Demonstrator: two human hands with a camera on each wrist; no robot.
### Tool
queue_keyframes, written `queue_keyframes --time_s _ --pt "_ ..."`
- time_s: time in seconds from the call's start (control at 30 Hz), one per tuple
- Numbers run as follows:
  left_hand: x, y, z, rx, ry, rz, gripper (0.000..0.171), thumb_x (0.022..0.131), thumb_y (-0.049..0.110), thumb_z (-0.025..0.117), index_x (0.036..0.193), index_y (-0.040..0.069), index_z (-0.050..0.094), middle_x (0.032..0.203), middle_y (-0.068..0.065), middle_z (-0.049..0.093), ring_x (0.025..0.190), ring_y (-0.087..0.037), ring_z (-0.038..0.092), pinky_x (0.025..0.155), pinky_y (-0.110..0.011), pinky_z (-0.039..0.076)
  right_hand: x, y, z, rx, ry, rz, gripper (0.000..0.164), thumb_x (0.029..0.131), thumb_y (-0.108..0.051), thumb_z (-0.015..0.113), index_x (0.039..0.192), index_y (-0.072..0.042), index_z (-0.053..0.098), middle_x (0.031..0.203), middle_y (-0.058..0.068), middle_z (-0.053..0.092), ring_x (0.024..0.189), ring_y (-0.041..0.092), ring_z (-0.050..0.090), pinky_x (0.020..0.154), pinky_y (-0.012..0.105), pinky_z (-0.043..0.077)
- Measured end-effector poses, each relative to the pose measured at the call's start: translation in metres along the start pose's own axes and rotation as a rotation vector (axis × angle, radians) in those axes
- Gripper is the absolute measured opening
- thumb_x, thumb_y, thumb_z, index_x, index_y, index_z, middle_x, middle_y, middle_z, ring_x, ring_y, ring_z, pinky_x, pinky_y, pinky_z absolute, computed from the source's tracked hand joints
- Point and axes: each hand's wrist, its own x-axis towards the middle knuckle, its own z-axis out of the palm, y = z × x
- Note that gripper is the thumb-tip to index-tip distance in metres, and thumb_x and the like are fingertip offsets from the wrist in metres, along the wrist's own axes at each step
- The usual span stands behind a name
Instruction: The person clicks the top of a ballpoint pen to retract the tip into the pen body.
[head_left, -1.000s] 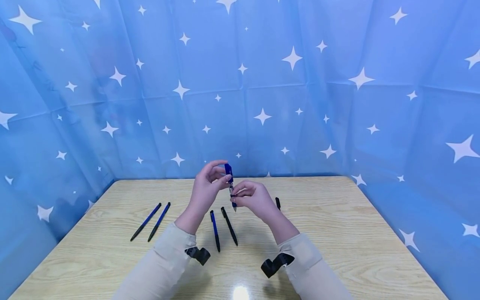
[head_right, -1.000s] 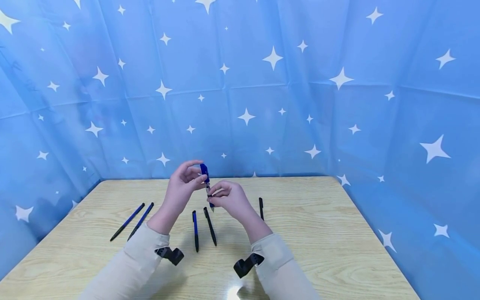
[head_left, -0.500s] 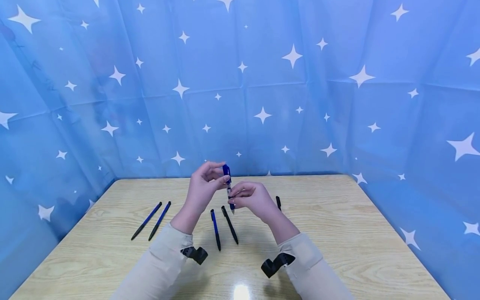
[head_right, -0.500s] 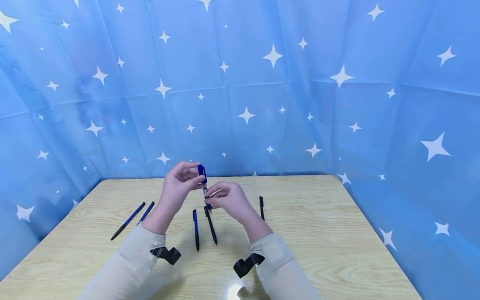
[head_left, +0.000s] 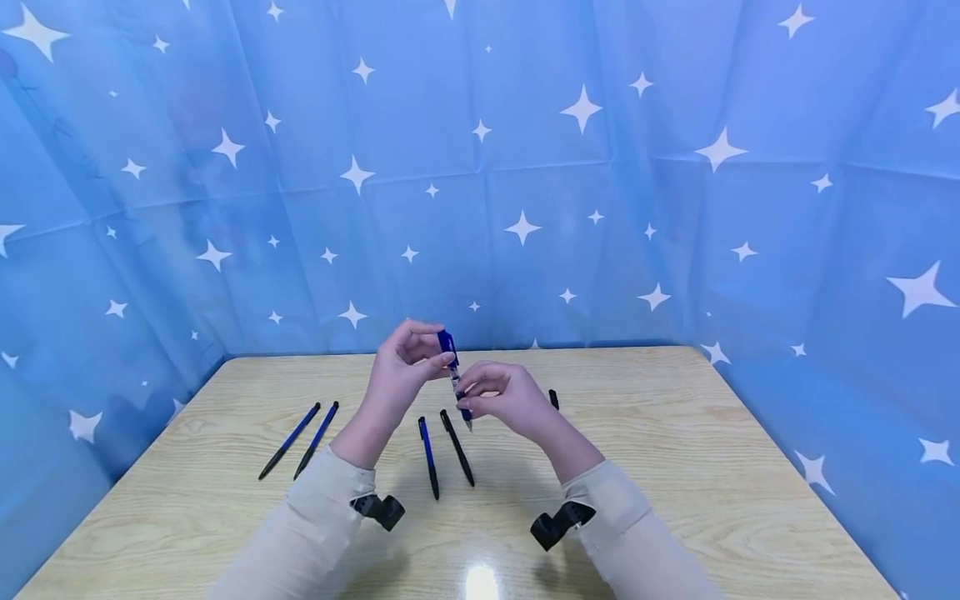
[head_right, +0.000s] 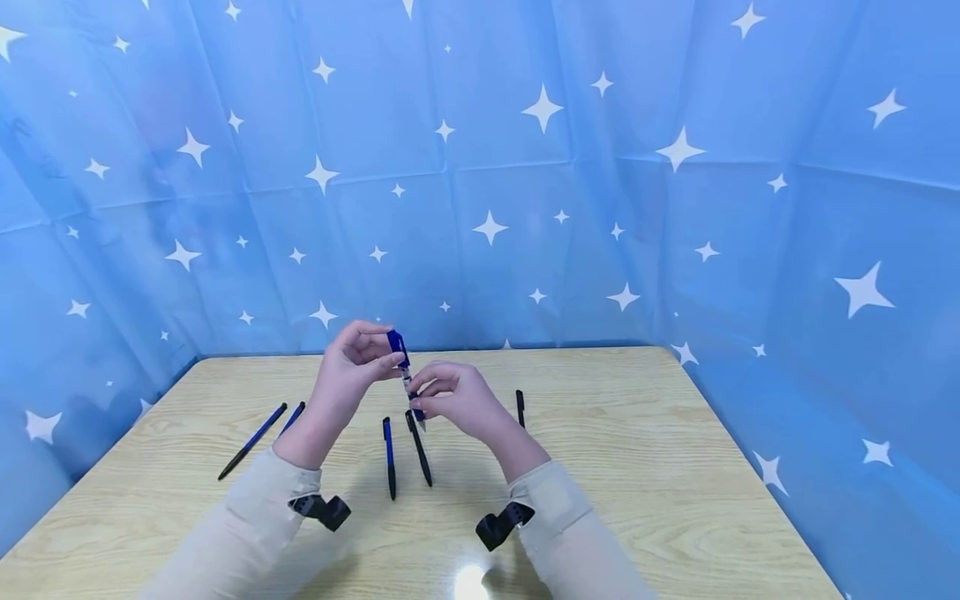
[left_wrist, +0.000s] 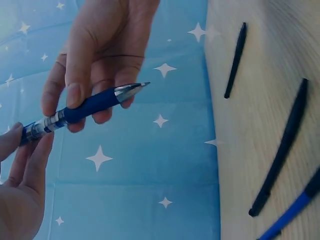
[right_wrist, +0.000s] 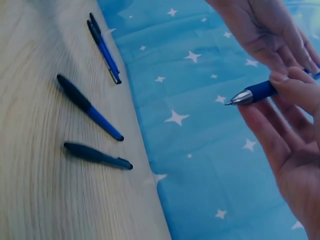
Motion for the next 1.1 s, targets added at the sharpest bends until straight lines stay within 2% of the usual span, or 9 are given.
queue_keyframes --time_s 0.2,0.4,0.63,0.73,0.83,0.93,1.1 --pt "-0.006 0.001 -0.012 0.204 -0.081 0.020 0.051 0.086 0.006 0.075 0.132 0.018 0.056 0.107 -0.007 0.064 0.096 -0.021 0.067 0.084 -0.038 0.054 -0.001 0.002 -0.009 -0.101 -0.055 -0.043 0.021 0.088 0.003 0.067 0.107 -0.006 0.073 0.116 0.007 0.061 0.095 0.024 0.066 0.078 0.039 0.057" --pt "-0.012 -0.005 -0.026 0.245 -0.154 -0.031 0.060 0.087 0.006 0.074 0.140 0.023 0.050 0.121 -0.006 0.061 0.111 -0.033 0.061 0.086 -0.037 0.054 -0.001 0.008 -0.019 -0.154 -0.104 -0.037 0.028 0.090 -0.001 0.067 0.117 -0.007 0.071 0.126 0.008 0.057 0.094 0.024 0.067 0.075 0.038 0.058" --pt "-0.019 -0.010 -0.040 0.321 -0.147 -0.091 0.060 0.088 0.008 0.073 0.142 0.020 0.048 0.123 -0.008 0.058 0.110 -0.026 0.061 0.088 -0.037 0.053 -0.001 0.019 -0.025 -0.162 -0.109 0.047 0.041 0.092 -0.002 0.066 0.132 -0.012 0.063 0.136 0.006 0.048 0.103 0.026 0.060 0.074 0.040 0.058" --pt "-0.023 -0.012 -0.046 0.368 -0.133 -0.110 0.058 0.089 0.010 0.073 0.141 0.019 0.049 0.123 -0.008 0.058 0.107 -0.024 0.062 0.088 -0.038 0.053 0.001 0.027 -0.025 -0.118 -0.090 0.107 0.047 0.091 0.000 0.066 0.136 -0.014 0.060 0.140 0.005 0.044 0.102 0.028 0.059 0.074 0.042 0.058" --pt "-0.026 -0.019 -0.054 0.408 -0.121 -0.118 0.056 0.089 0.011 0.073 0.140 0.019 0.050 0.122 -0.007 0.058 0.104 -0.023 0.063 0.087 -0.038 0.054 0.002 0.035 -0.024 -0.059 -0.076 0.171 0.053 0.090 0.004 0.066 0.138 -0.017 0.058 0.142 0.007 0.045 0.099 0.028 0.062 0.073 0.043 0.058" --pt "-0.030 -0.023 -0.062 0.439 -0.108 -0.147 0.057 0.089 0.011 0.073 0.140 0.019 0.049 0.123 -0.007 0.058 0.102 -0.022 0.064 0.084 -0.038 0.055 0.005 0.046 -0.025 -0.051 -0.083 0.210 0.055 0.089 0.005 0.067 0.136 -0.021 0.059 0.136 0.010 0.051 0.094 0.026 0.066 0.072 0.042 0.058" --pt "-0.036 -0.029 -0.074 0.466 -0.115 -0.185 0.060 0.089 0.012 0.073 0.142 0.018 0.047 0.127 -0.010 0.055 0.101 -0.023 0.064 0.083 -0.039 0.055 0.007 0.056 -0.024 -0.126 -0.108 0.273 0.056 0.087 0.005 0.069 0.138 -0.016 0.058 0.125 0.011 0.054 0.087 0.025 0.068 0.071 0.039 0.058"
